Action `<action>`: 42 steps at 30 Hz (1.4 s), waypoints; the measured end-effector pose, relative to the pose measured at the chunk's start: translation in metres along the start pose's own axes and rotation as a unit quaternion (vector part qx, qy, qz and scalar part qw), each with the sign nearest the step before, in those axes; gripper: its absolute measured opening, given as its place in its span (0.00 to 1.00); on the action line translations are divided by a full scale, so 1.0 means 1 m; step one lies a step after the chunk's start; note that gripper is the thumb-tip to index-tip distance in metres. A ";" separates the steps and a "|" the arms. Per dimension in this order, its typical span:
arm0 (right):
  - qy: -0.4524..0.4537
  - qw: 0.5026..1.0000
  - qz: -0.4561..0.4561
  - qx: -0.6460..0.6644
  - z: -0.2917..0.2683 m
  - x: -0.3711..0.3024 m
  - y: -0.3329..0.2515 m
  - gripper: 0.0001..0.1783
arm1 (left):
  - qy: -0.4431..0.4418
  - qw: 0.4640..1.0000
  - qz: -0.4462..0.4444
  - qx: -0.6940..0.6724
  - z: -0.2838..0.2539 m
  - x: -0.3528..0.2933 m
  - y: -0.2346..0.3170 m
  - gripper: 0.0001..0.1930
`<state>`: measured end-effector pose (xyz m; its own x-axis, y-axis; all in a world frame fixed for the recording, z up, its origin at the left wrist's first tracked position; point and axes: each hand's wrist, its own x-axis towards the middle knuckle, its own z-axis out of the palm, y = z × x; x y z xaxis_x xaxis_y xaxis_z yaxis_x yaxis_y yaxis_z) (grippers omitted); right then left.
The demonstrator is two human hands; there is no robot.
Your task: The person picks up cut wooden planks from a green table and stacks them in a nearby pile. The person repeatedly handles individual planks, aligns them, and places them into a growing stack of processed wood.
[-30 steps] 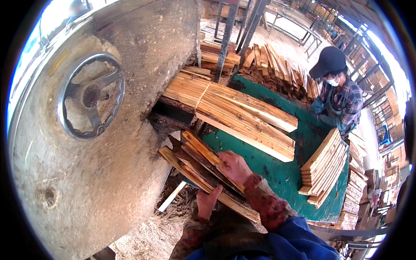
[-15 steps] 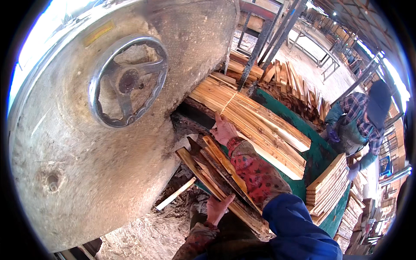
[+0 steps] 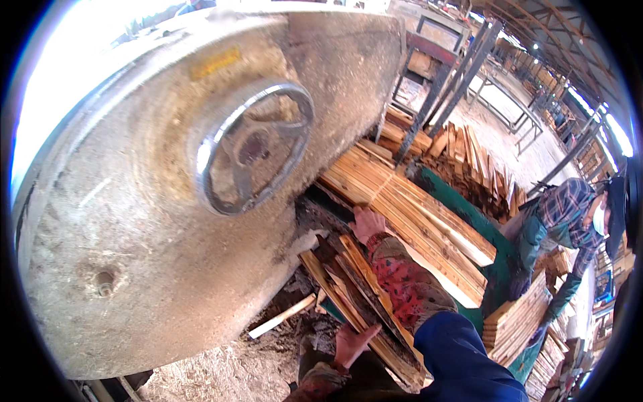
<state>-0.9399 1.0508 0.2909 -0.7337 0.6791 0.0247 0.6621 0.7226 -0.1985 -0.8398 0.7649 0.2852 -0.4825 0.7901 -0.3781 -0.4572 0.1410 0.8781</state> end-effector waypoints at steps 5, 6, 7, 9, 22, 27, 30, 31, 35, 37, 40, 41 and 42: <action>-0.037 0.999 -0.012 -0.037 0.008 0.018 0.005 0.14 | -0.004 1.000 0.005 -0.017 -0.004 0.003 -0.022 0.22; -0.027 0.999 -0.014 -0.044 0.014 0.016 0.006 0.14 | 0.002 1.000 0.004 -0.016 -0.004 0.007 -0.039 0.22; -0.014 0.998 -0.011 -0.053 0.017 0.013 0.011 0.14 | 0.002 1.000 0.002 -0.015 -0.002 0.012 -0.052 0.22; -0.015 0.998 -0.031 -0.049 0.014 -0.003 0.009 0.13 | 0.012 0.999 -0.013 0.042 -0.006 0.011 -0.044 0.22; -0.083 0.995 0.062 0.001 -0.025 -0.222 0.103 0.17 | 0.021 0.994 -0.014 0.105 -0.003 0.005 -0.027 0.21; -0.120 0.985 0.127 0.007 -0.036 -0.310 0.135 0.20 | 0.042 0.993 -0.007 0.107 -0.001 0.002 -0.026 0.23; -0.116 0.983 0.141 0.021 -0.059 -0.350 0.142 0.19 | 0.061 0.991 0.016 0.117 0.002 -0.003 -0.018 0.21; -0.113 0.982 0.149 0.021 -0.059 -0.358 0.147 0.17 | 0.053 0.992 0.008 0.110 0.003 -0.003 -0.016 0.20; -0.087 0.988 0.122 0.034 -0.045 -0.361 0.153 0.12 | 0.048 0.995 0.034 0.076 -0.008 0.008 -0.048 0.17; -0.068 0.990 0.107 0.056 -0.034 -0.350 0.153 0.12 | 0.043 0.996 0.052 0.057 0.002 0.004 -0.044 0.17; -0.049 0.990 0.114 0.066 -0.027 -0.312 0.132 0.14 | 0.062 0.997 -0.009 0.040 0.009 0.003 -0.037 0.18; -0.029 0.991 0.105 0.083 -0.027 -0.303 0.125 0.14 | 0.073 0.996 0.014 0.044 0.009 0.003 -0.040 0.19; -0.007 0.990 0.097 0.100 -0.026 -0.297 0.119 0.14 | 0.083 0.995 0.037 0.049 0.010 0.006 -0.043 0.19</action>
<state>-0.6392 0.9391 0.2856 -0.5990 0.7994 -0.0461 0.7480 0.5380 -0.3886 -0.8156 0.7689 0.2477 -0.6331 0.6921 -0.3466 -0.3448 0.1487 0.9268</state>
